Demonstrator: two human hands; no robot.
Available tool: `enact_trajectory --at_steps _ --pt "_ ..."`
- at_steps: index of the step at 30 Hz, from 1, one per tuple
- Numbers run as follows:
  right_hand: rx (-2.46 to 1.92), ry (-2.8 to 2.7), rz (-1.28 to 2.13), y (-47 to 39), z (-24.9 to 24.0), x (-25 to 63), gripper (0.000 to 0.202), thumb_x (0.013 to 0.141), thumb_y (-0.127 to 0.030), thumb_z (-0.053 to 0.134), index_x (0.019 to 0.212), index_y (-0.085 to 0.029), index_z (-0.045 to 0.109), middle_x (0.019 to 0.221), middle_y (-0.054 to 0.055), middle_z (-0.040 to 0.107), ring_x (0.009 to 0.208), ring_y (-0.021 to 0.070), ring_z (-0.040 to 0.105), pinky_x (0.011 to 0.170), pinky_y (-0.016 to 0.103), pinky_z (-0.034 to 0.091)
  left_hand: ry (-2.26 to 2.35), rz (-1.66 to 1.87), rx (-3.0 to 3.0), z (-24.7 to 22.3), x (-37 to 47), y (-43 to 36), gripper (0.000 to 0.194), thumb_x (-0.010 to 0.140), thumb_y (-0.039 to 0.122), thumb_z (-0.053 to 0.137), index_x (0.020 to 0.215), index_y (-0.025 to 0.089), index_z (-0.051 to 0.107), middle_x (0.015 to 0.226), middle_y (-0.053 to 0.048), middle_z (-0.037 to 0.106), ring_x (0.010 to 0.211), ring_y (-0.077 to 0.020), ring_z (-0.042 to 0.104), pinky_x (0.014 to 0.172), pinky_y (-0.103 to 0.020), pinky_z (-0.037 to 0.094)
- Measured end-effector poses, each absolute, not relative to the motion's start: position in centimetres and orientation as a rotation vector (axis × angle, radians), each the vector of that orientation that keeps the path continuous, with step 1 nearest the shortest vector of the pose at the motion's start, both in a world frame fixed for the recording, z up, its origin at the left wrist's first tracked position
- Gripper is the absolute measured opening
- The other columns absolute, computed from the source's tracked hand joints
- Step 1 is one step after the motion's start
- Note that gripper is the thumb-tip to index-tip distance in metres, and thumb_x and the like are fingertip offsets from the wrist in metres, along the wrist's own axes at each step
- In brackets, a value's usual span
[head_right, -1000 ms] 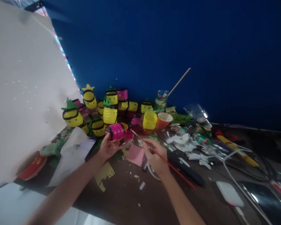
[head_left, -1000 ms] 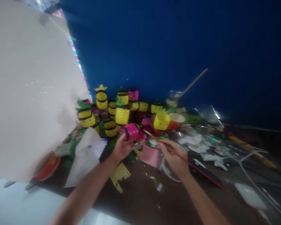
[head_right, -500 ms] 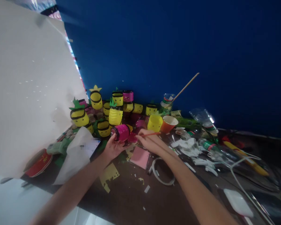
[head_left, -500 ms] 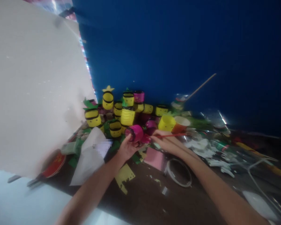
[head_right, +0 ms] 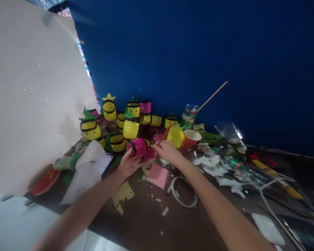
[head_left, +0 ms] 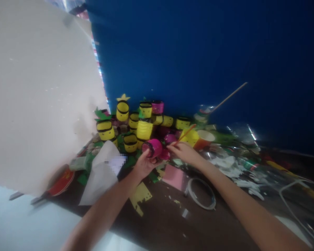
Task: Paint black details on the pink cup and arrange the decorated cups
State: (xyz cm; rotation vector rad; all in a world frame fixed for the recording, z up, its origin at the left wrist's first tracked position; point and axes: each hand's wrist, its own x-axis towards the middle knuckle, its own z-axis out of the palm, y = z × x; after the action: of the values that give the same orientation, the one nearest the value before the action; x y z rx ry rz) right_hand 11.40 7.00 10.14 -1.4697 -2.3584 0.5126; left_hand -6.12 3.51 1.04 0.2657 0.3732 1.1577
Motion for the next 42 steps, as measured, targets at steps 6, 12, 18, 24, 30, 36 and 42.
enact_trajectory --at_steps 6,12,18,24,30,36,42 --pt "-1.479 -2.340 0.609 7.2 10.3 11.6 0.041 0.087 -0.042 0.041 0.064 -0.017 0.064 0.063 0.004 0.067 0.061 0.0170 0.061 0.063 0.027 0.043 0.361 1.155 0.237 1.2 -6.1 3.5 0.027 0.085 0.030 0.050 0.068 0.013 0.064 0.056 -0.001 0.065 0.049 -0.0108 0.059 0.100 -0.053 0.036" --pt "-1.486 -2.249 0.429 7.8 10.2 11.8 0.037 0.088 -0.040 0.043 0.071 -0.018 0.066 0.075 0.006 0.071 0.073 0.0192 0.064 0.071 0.028 0.044 0.363 1.154 0.244 1.4 -6.1 3.4 0.025 0.084 0.029 0.053 0.068 0.013 0.064 0.059 -0.001 0.067 0.050 -0.0116 0.059 0.100 -0.055 0.035" --pt "-1.461 -2.422 0.350 7.7 9.8 11.4 0.033 0.088 -0.036 0.043 0.074 -0.018 0.068 0.081 0.008 0.071 0.080 0.0200 0.064 0.077 0.028 0.042 0.337 1.154 0.248 1.3 -6.0 3.4 0.027 0.086 0.028 0.048 0.074 0.013 0.065 0.059 -0.001 0.066 0.051 -0.0117 0.060 0.098 -0.053 0.038" --pt "-1.494 -2.385 0.418 7.9 10.2 11.3 0.039 0.088 -0.041 0.043 0.060 -0.019 0.061 0.065 0.006 0.068 0.064 0.0182 0.062 0.064 0.026 0.041 0.372 1.169 0.227 1.1 -5.9 3.6 0.023 0.084 0.029 0.051 0.075 0.012 0.065 0.059 -0.001 0.067 0.049 -0.0109 0.059 0.098 -0.054 0.038" --pt "-1.488 -2.362 0.288 7.9 10.4 11.2 0.036 0.089 -0.037 0.041 0.067 -0.019 0.062 0.075 0.008 0.070 0.073 0.0194 0.063 0.070 0.027 0.041 0.381 1.168 0.229 1.1 -6.0 3.6 0.026 0.085 0.029 0.051 0.070 0.013 0.064 0.054 0.000 0.064 0.048 -0.0112 0.058 0.097 -0.055 0.038" --pt "-1.542 -2.388 0.354 8.2 9.8 11.0 0.041 0.087 -0.040 0.043 0.053 -0.020 0.053 0.056 0.005 0.062 0.056 0.0162 0.057 0.056 0.026 0.037 0.408 1.170 0.246 1.0 -6.0 3.7 0.025 0.082 0.032 0.055 0.068 0.013 0.063 0.055 0.001 0.063 0.046 -0.0098 0.056 0.097 -0.051 0.039" --pt "-1.587 -2.236 0.546 8.5 9.2 10.9 0.043 0.085 -0.044 0.044 0.053 -0.018 0.056 0.054 0.004 0.063 0.053 0.0151 0.057 0.053 0.025 0.038 0.423 1.167 0.249 0.8 -6.1 3.8 0.027 0.084 0.032 0.052 0.066 0.014 0.062 0.053 0.001 0.062 0.046 -0.0097 0.056 0.087 -0.043 0.047"
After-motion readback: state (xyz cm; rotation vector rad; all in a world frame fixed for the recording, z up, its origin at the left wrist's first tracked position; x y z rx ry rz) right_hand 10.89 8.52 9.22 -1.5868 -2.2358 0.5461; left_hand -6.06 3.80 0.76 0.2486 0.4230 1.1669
